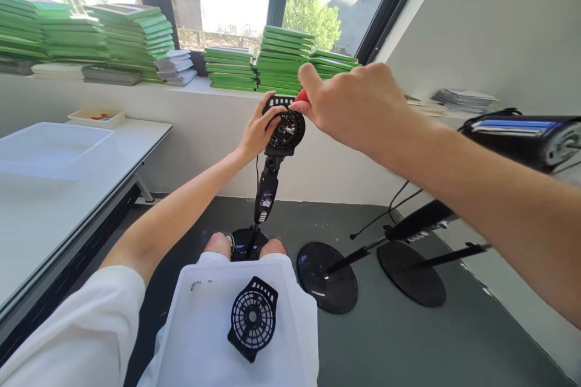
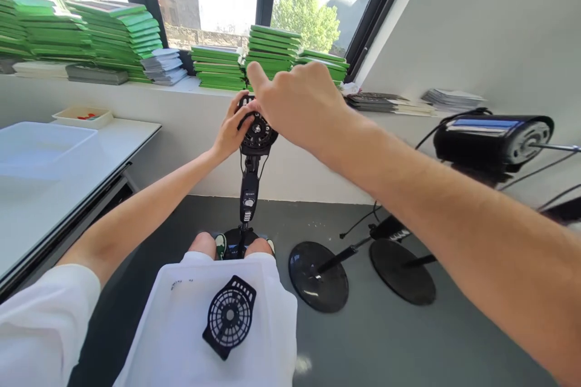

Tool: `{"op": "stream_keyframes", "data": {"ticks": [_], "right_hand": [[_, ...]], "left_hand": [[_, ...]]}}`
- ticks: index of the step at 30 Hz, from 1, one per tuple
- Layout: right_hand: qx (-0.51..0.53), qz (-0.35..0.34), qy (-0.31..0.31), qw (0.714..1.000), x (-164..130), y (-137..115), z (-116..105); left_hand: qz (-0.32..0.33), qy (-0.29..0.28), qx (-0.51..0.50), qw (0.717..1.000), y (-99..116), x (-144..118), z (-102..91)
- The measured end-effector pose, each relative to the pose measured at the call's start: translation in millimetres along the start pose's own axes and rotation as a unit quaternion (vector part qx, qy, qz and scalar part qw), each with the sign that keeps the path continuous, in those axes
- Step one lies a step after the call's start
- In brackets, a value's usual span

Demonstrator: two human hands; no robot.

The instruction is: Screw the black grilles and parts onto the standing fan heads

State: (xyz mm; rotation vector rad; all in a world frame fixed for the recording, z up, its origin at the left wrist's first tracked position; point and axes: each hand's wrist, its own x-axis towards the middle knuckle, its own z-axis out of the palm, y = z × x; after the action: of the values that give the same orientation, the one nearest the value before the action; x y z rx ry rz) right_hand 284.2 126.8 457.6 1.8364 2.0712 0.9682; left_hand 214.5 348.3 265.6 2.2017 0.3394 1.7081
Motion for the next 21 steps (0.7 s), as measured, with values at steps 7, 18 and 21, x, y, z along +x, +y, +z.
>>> {"op": "stream_keyframes", "data": {"ticks": [7, 18, 21], "right_hand": [[0.076, 0.022, 0.012, 0.997, 5, 10, 12], [0.02, 0.05, 0.0, 0.999, 0, 8, 8], [0.056, 0.0, -0.011, 0.998, -1, 10, 12]], "left_hand": [[-0.026, -0.017, 0.026, 0.999, 9, 2, -2.7], [-0.018, -0.02, 0.05, 0.998, 13, 2, -3.1], [-0.022, -0.027, 0.053, 0.998, 13, 3, -3.9]]}}
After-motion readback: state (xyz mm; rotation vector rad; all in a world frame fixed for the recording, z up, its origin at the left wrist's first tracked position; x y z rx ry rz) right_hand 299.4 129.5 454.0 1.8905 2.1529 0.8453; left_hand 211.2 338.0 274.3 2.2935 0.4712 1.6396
